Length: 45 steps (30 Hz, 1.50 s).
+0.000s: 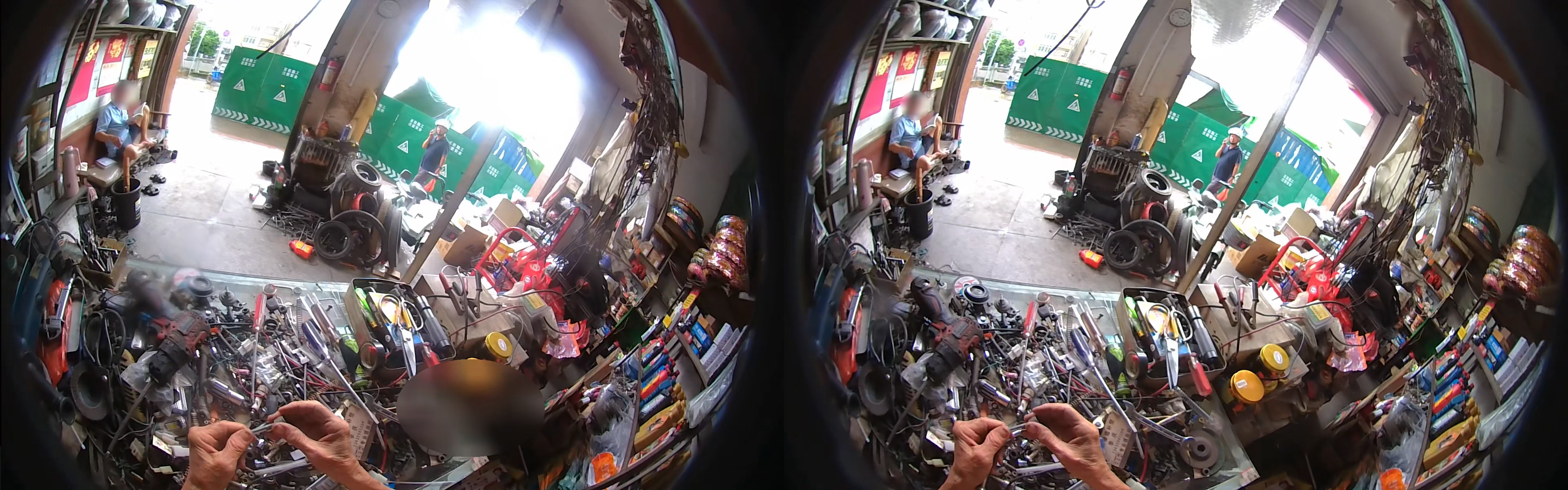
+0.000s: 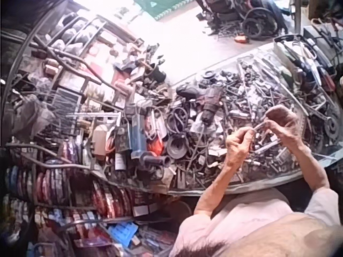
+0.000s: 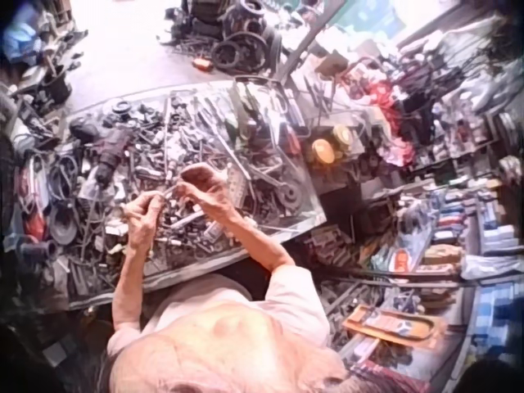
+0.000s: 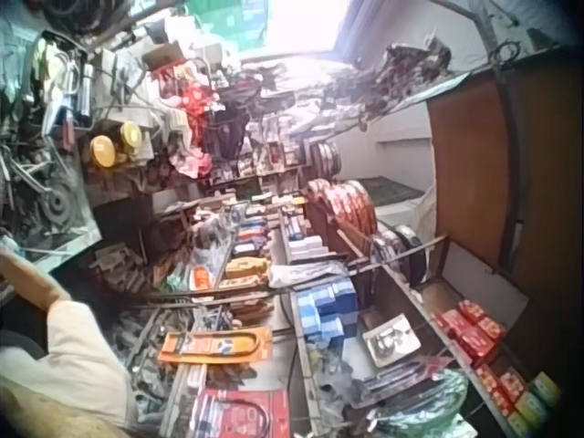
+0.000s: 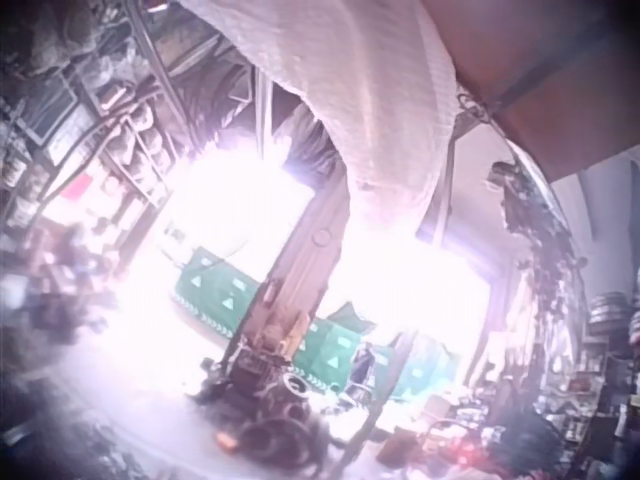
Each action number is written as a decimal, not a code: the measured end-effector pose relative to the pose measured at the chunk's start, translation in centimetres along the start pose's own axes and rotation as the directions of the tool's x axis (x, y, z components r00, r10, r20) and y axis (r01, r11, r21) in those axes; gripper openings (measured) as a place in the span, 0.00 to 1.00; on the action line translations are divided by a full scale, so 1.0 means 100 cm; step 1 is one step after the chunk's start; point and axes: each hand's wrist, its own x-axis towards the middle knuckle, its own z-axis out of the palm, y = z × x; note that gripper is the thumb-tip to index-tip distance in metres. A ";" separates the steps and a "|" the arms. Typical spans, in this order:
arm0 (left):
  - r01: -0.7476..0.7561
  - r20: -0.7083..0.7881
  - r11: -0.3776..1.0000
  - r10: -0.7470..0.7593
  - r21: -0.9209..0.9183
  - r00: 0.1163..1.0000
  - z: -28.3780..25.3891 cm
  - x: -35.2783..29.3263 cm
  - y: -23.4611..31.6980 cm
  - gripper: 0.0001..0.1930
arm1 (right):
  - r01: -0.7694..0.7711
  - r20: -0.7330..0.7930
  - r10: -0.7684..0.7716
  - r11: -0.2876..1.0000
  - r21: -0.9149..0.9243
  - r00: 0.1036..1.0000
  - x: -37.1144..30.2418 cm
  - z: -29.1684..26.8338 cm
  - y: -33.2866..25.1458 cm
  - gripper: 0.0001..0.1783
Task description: The person assembles small mechanical components on a cluttered workbench. They use a wrench to tighten a nut onto a threaded rod and then attach a spring to the assembly. The person handles the parts with both hands, occasionally reaching for tools or parts from the surrounding area.
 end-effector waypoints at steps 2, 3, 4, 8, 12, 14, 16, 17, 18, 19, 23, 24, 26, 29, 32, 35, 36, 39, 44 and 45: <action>0.010 0.013 1.000 -0.010 0.010 1.000 0.002 -0.001 0.003 0.05 | 0.015 0.024 -0.014 1.000 -0.023 1.000 -0.001 0.000 -0.002 0.16; -0.008 0.011 1.000 0.008 0.019 1.000 0.004 0.000 0.003 0.05 | 0.027 0.043 -0.024 0.997 -0.073 0.999 -0.001 -0.002 0.000 0.16; -0.026 0.010 0.999 0.026 0.028 1.000 0.005 0.000 0.002 0.05 | 0.040 0.062 -0.033 0.991 -0.124 0.998 -0.001 -0.003 0.002 0.16; -0.045 0.046 0.999 0.043 0.030 0.998 -0.001 -0.002 0.003 0.06 | 0.043 0.108 -0.028 0.990 -0.133 0.994 -0.001 -0.003 0.002 0.17; 0.087 0.086 0.990 -0.078 -0.109 0.993 -0.003 0.001 0.004 0.07 | -0.027 0.087 0.046 0.976 -0.217 0.995 -0.002 -0.003 -0.009 0.16; 0.062 0.109 0.993 -0.051 -0.100 0.993 -0.002 0.002 0.004 0.07 | -0.040 0.073 0.062 0.961 -0.275 0.995 -0.002 -0.003 -0.015 0.14; -0.001 0.098 0.999 0.006 -0.050 0.995 -0.002 0.003 -0.002 0.07 | -0.048 0.089 0.085 0.933 -0.357 0.992 0.000 -0.001 -0.022 0.13; 0.026 0.119 0.998 -0.019 -0.056 0.993 -0.003 0.004 0.000 0.07 | -0.045 0.096 0.092 0.914 -0.403 0.991 0.001 -0.001 -0.025 0.12; 0.054 0.142 0.997 -0.045 -0.062 0.989 -0.004 0.004 0.003 0.07 | -0.028 0.103 0.078 0.907 -0.421 0.992 0.001 0.000 -0.027 0.12; 0.083 0.165 0.994 -0.071 -0.067 0.984 -0.005 0.004 0.005 0.07 | -0.011 0.108 0.065 0.899 -0.438 0.992 0.000 0.001 -0.027 0.11; 0.138 0.173 0.985 -0.120 -0.100 0.978 -0.004 0.003 0.007 0.08 | 0.008 0.092 0.037 0.897 -0.443 0.995 -0.003 -0.007 -0.017 0.11; 0.141 0.185 0.986 -0.122 -0.092 0.975 -0.003 0.004 0.007 0.08 | -0.015 0.074 0.054 0.891 -0.454 0.996 -0.003 -0.010 -0.015 0.11; 0.131 0.165 0.989 -0.119 -0.065 0.979 -0.009 -0.001 0.011 0.09 | 0.013 0.128 0.046 0.905 -0.426 0.991 0.001 -0.005 -0.013 0.11; 0.129 0.213 0.989 -0.111 -0.074 0.971 -0.008 0.005 0.007 0.10 | 0.058 0.141 -0.003 0.920 -0.388 0.990 0.000 -0.009 -0.011 0.11; 0.136 0.222 0.989 -0.120 -0.058 0.968 -0.009 0.007 0.004 0.10 | 0.141 0.202 -0.090 0.957 -0.254 0.975 0.002 -0.007 -0.006 0.11; 0.130 0.207 0.990 -0.116 -0.057 0.972 -0.010 0.004 0.007 0.11 | 0.141 0.205 -0.084 0.948 -0.285 0.975 0.002 0.000 -0.014 0.10; 0.122 0.209 0.991 -0.106 -0.063 0.972 -0.010 0.004 0.006 0.11 | 0.098 0.177 -0.051 0.958 -0.269 0.983 0.002 -0.003 -0.009 0.12; 0.112 0.208 0.991 -0.095 -0.073 0.974 -0.011 0.005 0.004 0.10 | 0.005 0.112 0.022 0.972 -0.236 0.993 0.004 -0.011 0.001 0.16; 0.138 0.189 0.986 -0.119 -0.089 0.975 -0.009 0.004 0.004 0.10 | -0.040 0.082 0.060 0.975 -0.218 0.995 0.002 -0.004 -0.010 0.12; 0.121 0.190 0.990 -0.105 -0.076 0.976 -0.009 0.004 0.003 0.09 | -0.025 0.087 0.046 0.972 -0.232 0.995 0.002 -0.006 -0.008 0.12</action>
